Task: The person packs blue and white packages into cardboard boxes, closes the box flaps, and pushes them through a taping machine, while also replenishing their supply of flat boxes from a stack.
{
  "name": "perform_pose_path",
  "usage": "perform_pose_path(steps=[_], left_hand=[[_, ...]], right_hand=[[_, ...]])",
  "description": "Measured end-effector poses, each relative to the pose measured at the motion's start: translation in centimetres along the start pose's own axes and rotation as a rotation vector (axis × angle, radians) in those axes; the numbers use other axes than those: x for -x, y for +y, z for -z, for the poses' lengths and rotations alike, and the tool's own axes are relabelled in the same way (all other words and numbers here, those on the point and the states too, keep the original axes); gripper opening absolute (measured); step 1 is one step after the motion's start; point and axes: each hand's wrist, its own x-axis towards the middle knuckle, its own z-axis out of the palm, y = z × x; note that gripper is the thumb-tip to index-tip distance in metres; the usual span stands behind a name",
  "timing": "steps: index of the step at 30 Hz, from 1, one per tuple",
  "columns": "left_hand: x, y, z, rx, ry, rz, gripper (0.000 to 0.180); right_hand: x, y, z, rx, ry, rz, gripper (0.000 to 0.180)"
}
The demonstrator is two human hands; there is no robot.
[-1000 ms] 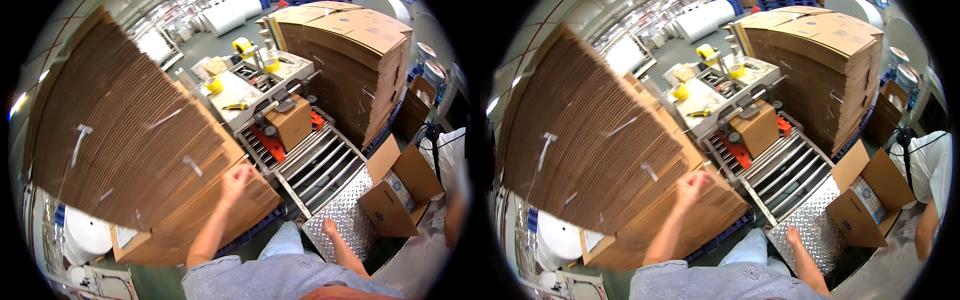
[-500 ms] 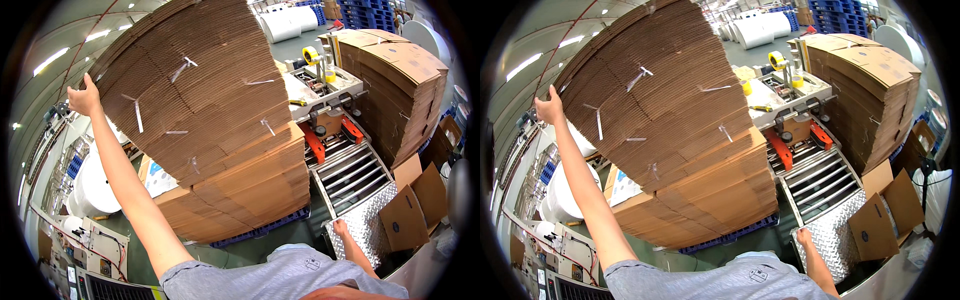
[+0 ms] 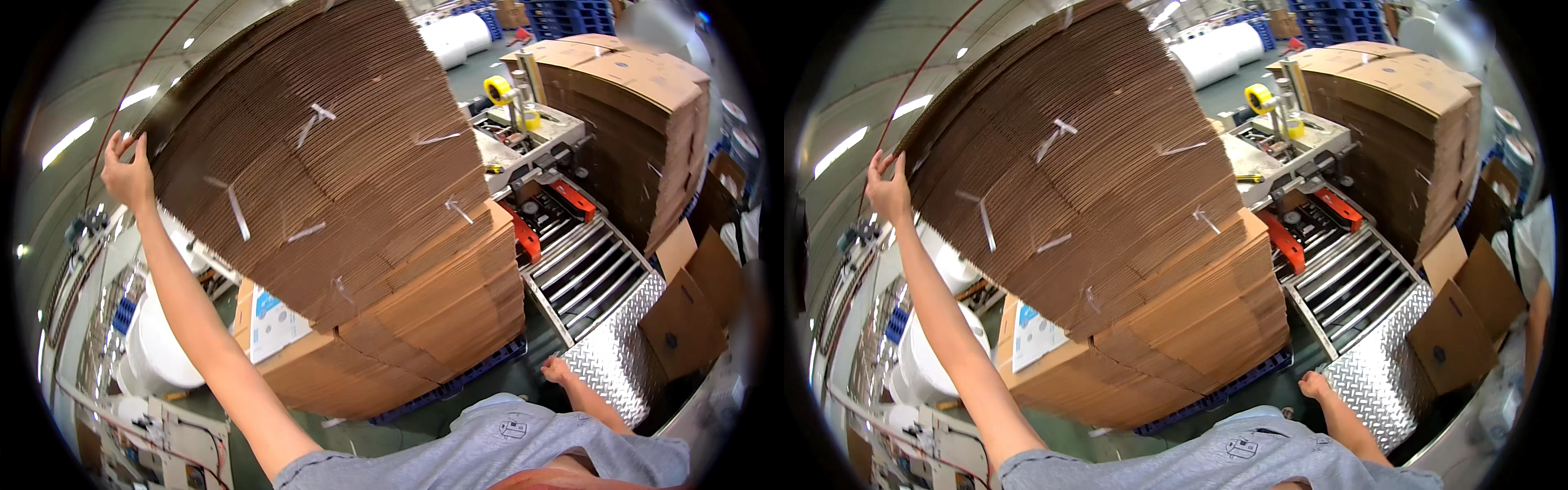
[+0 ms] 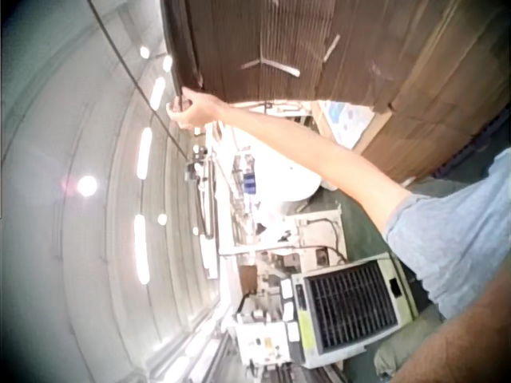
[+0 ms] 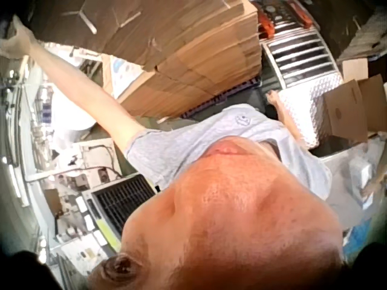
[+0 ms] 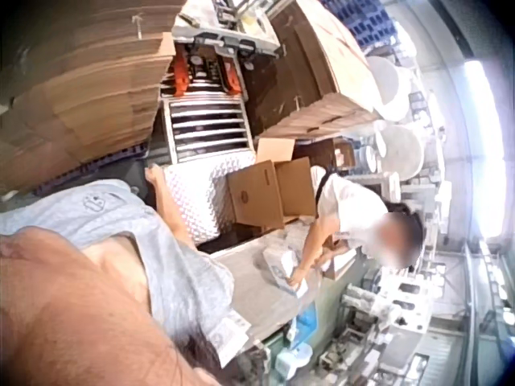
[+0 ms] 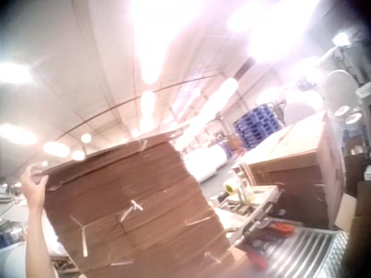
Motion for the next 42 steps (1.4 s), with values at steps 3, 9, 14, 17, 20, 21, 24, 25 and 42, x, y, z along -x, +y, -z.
perform_pose_path(steps=[3, 9, 14, 17, 20, 21, 24, 25, 42], left_hand=[[-3.3, -1.2, -0.9, 0.059, 0.012, -0.340, 0.043], [-6.0, 9.8, -5.3, 0.390, -0.164, -0.390, 0.025], [-5.2, 37.7, 8.2, 0.403, 0.323, -0.824, 0.019], [-4.5, 47.8, 16.5, 0.526, 0.290, -0.968, 0.020], [-5.1, 54.5, 23.1, 0.961, 0.126, -1.186, 0.021], [-4.6, 56.3, 25.0, 1.110, -0.002, -1.235, 0.021], [-3.5, 60.3, 26.3, 1.504, -0.362, -1.200, 0.023], [-2.9, 61.8, 25.2, 1.626, -0.452, -1.175, 0.024], [54.1, 75.3, 21.3, 1.658, -2.010, 0.950, 0.132]], right_hand=[[0.5, 0.0, -0.8, 0.066, -0.103, 0.044, 0.034], [1.4, 2.2, 2.1, -0.157, 0.183, 0.037, 0.025], [5.2, -3.9, 16.0, -0.566, 0.667, 0.205, 0.026], [9.8, -6.9, 26.5, -0.795, 0.824, 0.280, 0.032], [15.4, -7.2, 33.5, -0.909, 0.910, 0.489, 0.047], [17.8, -7.5, 35.2, -0.834, 0.944, 0.498, 0.059], [22.7, -6.4, 36.9, -0.479, 1.141, 0.524, 0.097], [23.7, -5.6, 36.3, -0.393, 1.236, 0.471, 0.092], [32.7, 0.9, 32.3, 0.196, 0.703, -0.329, 0.040]])
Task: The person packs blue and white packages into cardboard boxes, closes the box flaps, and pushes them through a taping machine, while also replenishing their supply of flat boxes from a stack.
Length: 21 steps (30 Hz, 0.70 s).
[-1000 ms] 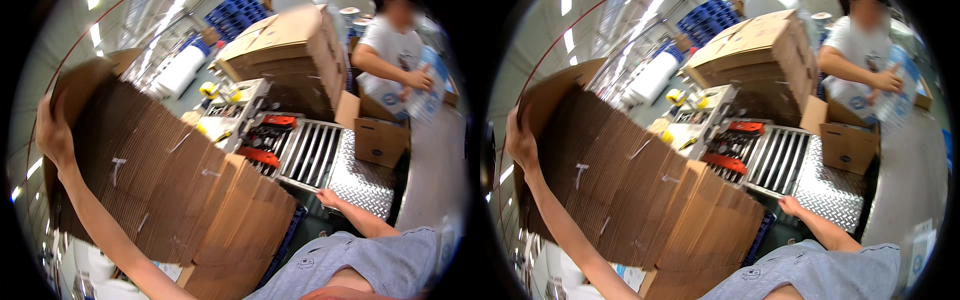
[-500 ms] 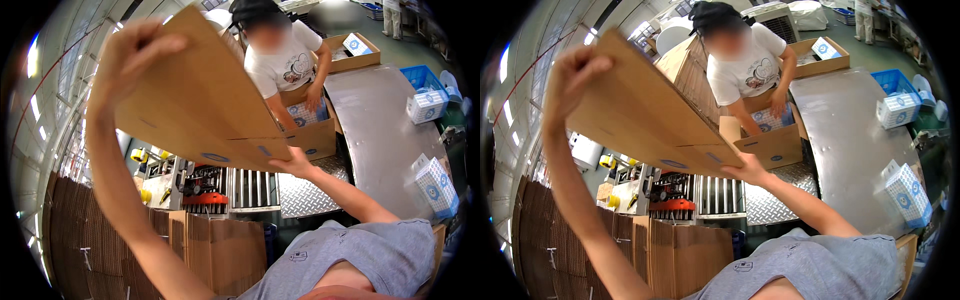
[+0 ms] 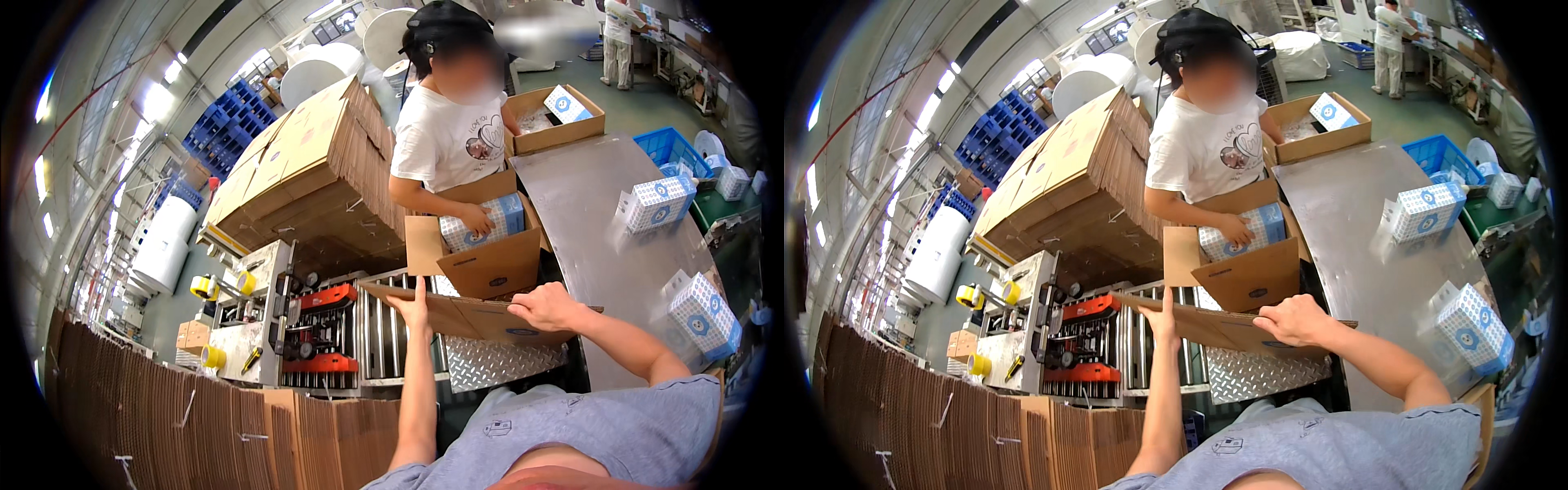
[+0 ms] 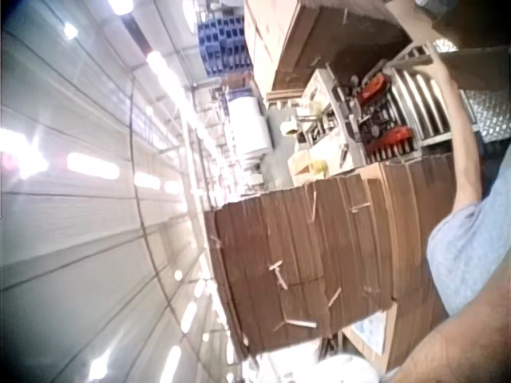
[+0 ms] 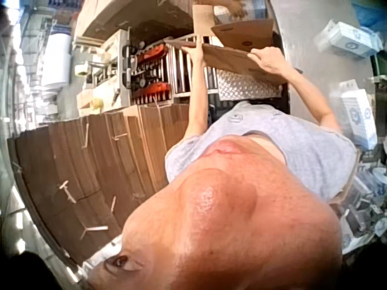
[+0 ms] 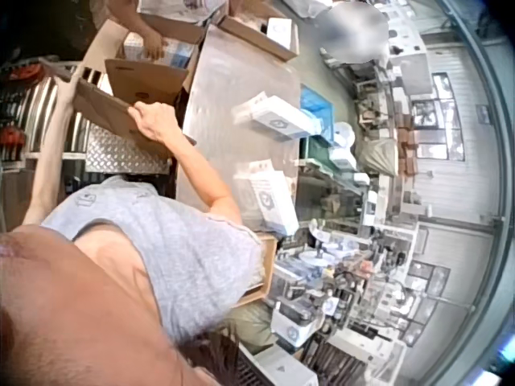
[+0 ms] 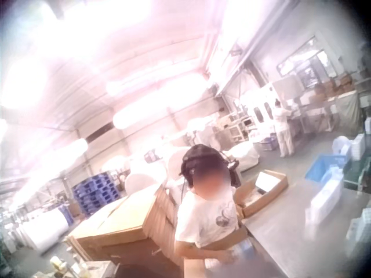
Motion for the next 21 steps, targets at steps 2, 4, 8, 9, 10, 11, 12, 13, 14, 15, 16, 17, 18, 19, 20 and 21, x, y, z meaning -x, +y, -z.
perform_pose_path(steps=[2, 4, 8, 9, 10, 11, 12, 13, 14, 15, 16, 17, 18, 19, 20, 21], left_hand=[[0.7, 0.3, -0.7, 0.127, -0.085, 0.072, 0.132], [0.3, 0.9, -1.1, 0.157, -0.083, 0.014, 0.116], [0.9, 2.9, 1.0, 0.227, -0.405, 0.146, 0.070], [-0.7, 0.8, 3.4, 0.200, -0.426, 0.176, 0.048], [-1.3, 0.1, 5.7, 0.133, -0.417, 0.131, 0.050], [1.0, 2.4, 4.6, 0.157, -0.325, 0.238, 0.059], [0.5, 2.1, 6.2, 0.116, -0.337, 0.274, 0.081], [0.7, 0.4, 7.2, 0.090, -0.271, 0.195, 0.090], [0.8, -0.4, 7.6, 0.078, -0.204, 0.101, 0.099], [1.9, 0.5, 6.6, 0.100, -0.205, 0.069, 0.103], [3.3, 1.5, 5.5, 0.119, -0.217, 0.047, 0.106], [3.4, 1.8, 5.4, 0.109, -0.185, 0.052, 0.104], [2.4, 0.6, 6.1, 0.095, -0.184, 0.021, 0.104], [2.4, 1.2, 5.4, 0.090, -0.196, 0.052, 0.104], [2.5, 1.8, 4.6, 0.085, -0.208, 0.084, 0.104], [2.3, 1.5, 4.3, 0.096, -0.234, 0.048, 0.104]], right_hand=[[-0.9, 1.4, 0.6, -0.149, -0.034, -0.174, 0.051], [-3.4, 2.3, 1.8, -0.256, -0.105, -0.380, 0.051], [-4.4, 6.6, 0.5, -0.394, 0.210, 0.021, 0.032], [-4.0, 6.1, 0.4, -0.392, 0.369, 0.276, 0.029], [-2.2, 5.1, 0.9, -0.144, 0.230, 0.163, 0.029], [0.1, 6.3, -0.3, -0.128, 0.217, 0.094, 0.033], [1.8, 6.1, -1.7, -0.132, 0.199, 0.052, 0.036], [3.0, 4.1, -2.6, -0.298, 0.136, -0.029, 0.045], [3.5, 1.6, -2.7, -0.452, 0.083, -0.098, 0.053], [3.5, -0.3, -3.2, -0.483, 0.070, -0.048, 0.063], [3.9, -2.1, -3.6, -0.515, 0.057, -0.014, 0.073], [3.9, -3.4, -4.3, -0.485, -0.010, 0.010, 0.078], [4.0, -4.5, -4.8, -0.461, -0.076, 0.037, 0.083], [4.6, -4.7, -5.4, -0.474, -0.091, 0.001, 0.083], [5.1, -4.7, -6.0, -0.488, -0.106, -0.036, 0.082], [5.5, -4.7, -6.2, -0.501, -0.120, -0.073, 0.082]])
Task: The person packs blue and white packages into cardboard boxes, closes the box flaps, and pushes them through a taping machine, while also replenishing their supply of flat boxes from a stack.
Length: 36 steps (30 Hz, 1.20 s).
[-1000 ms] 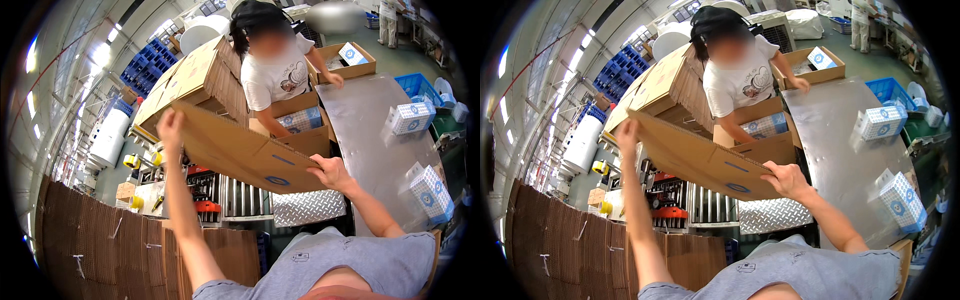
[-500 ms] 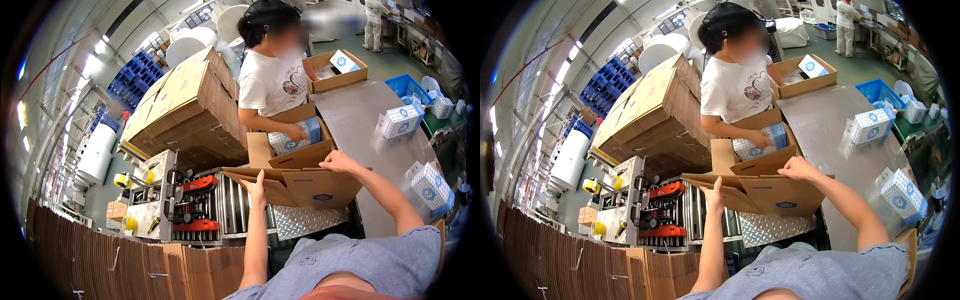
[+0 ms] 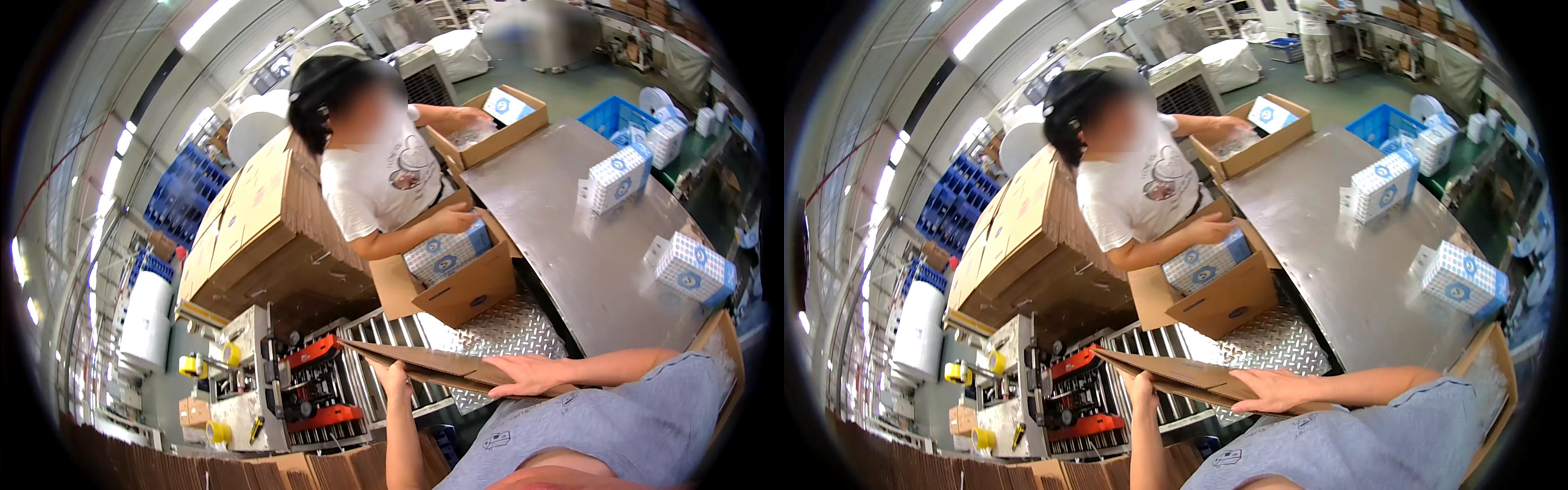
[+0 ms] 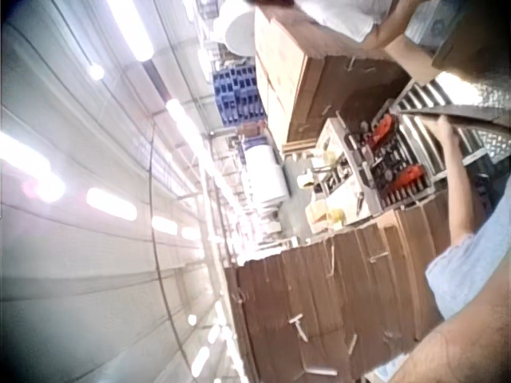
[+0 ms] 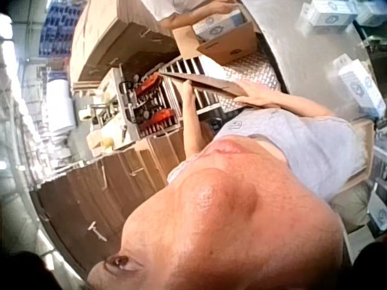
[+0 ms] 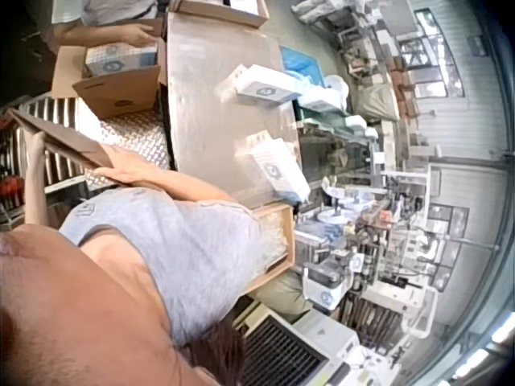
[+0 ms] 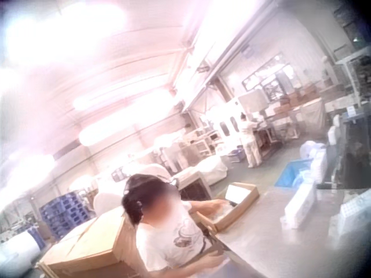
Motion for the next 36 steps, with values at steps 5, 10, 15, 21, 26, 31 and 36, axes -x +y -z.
perform_pose_path(steps=[5, 10, 15, 21, 26, 31, 36], left_hand=[[0.0, 0.5, 1.8, 0.008, -0.085, 0.026, 0.096], [3.4, 4.4, 0.8, -0.014, -0.321, 0.051, 0.088], [7.7, 3.8, -3.3, -0.687, -0.942, -0.496, 0.094], [7.0, -9.3, -10.8, -1.285, -1.262, -0.154, 0.106], [8.6, -6.1, -10.6, -0.803, -1.506, 0.250, 0.102], [15.3, -1.3, -8.4, -1.242, -1.476, -0.443, 0.091], [8.9, 1.3, -12.4, -1.344, -0.720, -0.944, 0.088]], right_hand=[[0.3, 1.1, 7.7, 0.205, -0.151, -0.086, 0.053], [3.4, 3.3, 13.5, 0.369, 0.124, -0.217, 0.021], [0.3, 1.9, 11.8, 0.661, -0.050, -0.130, 0.040], [-2.8, 10.6, 6.3, 0.520, -0.140, 0.223, 0.049], [-6.0, 6.6, 10.6, 0.765, 0.506, 0.422, 0.085], [2.7, 13.8, 4.4, 0.372, 0.286, 0.421, 0.052], [-2.8, 15.9, 12.3, -1.138, 0.093, -0.103, 0.041]])
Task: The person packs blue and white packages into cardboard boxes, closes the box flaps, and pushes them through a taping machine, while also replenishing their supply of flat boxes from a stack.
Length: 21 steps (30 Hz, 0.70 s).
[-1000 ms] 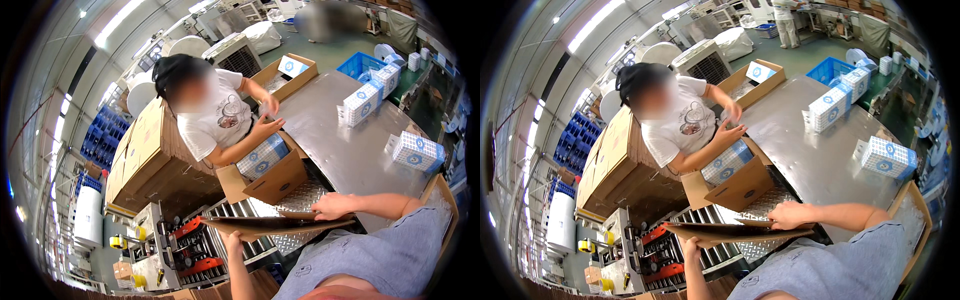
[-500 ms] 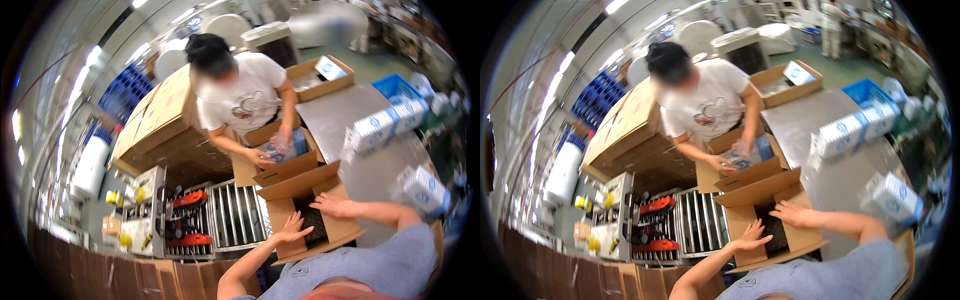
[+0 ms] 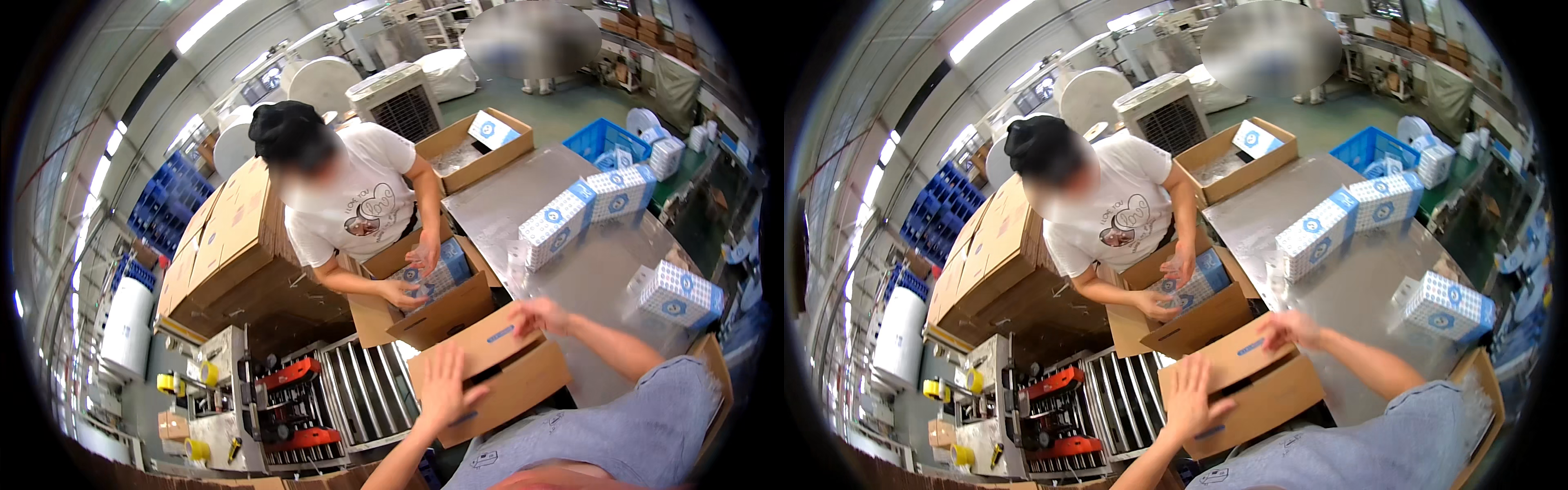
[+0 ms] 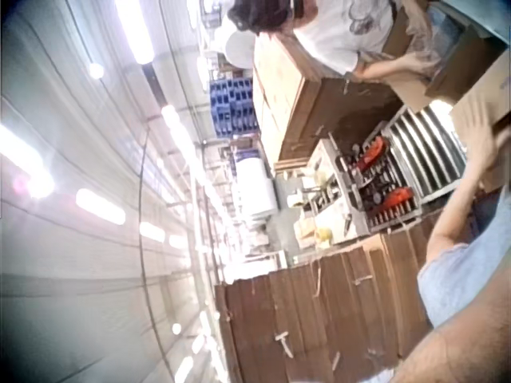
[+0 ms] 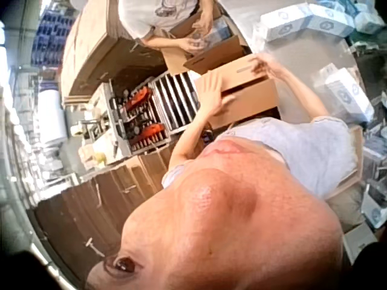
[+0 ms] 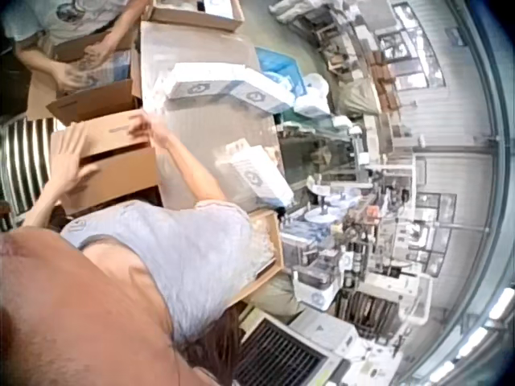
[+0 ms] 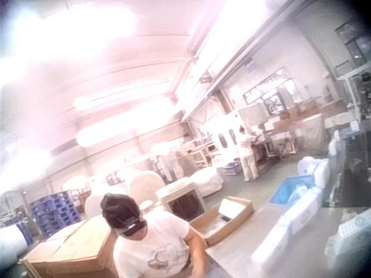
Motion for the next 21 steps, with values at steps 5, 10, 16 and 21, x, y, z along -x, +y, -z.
perform_pose_path(steps=[5, 10, 16, 21], left_hand=[[6.8, -12.8, -4.4, 0.081, 0.009, 0.129, 0.080], [20.1, -20.6, -4.7, 0.555, 0.104, 0.688, 0.059], [28.4, -21.4, -6.0, 1.769, 0.369, 1.101, 0.071], [27.7, -24.1, -13.9, 1.783, 0.017, 1.086, 0.088]], right_hand=[[-2.6, -0.4, -1.7, -0.100, 0.010, 0.078, 0.041], [-5.4, 17.2, -0.5, 0.330, 0.527, -0.235, 0.046], [-5.5, 19.0, -9.0, -0.012, 0.227, -0.247, 0.046], [-3.0, 7.0, -20.2, 0.381, -0.055, 0.183, 0.053]])
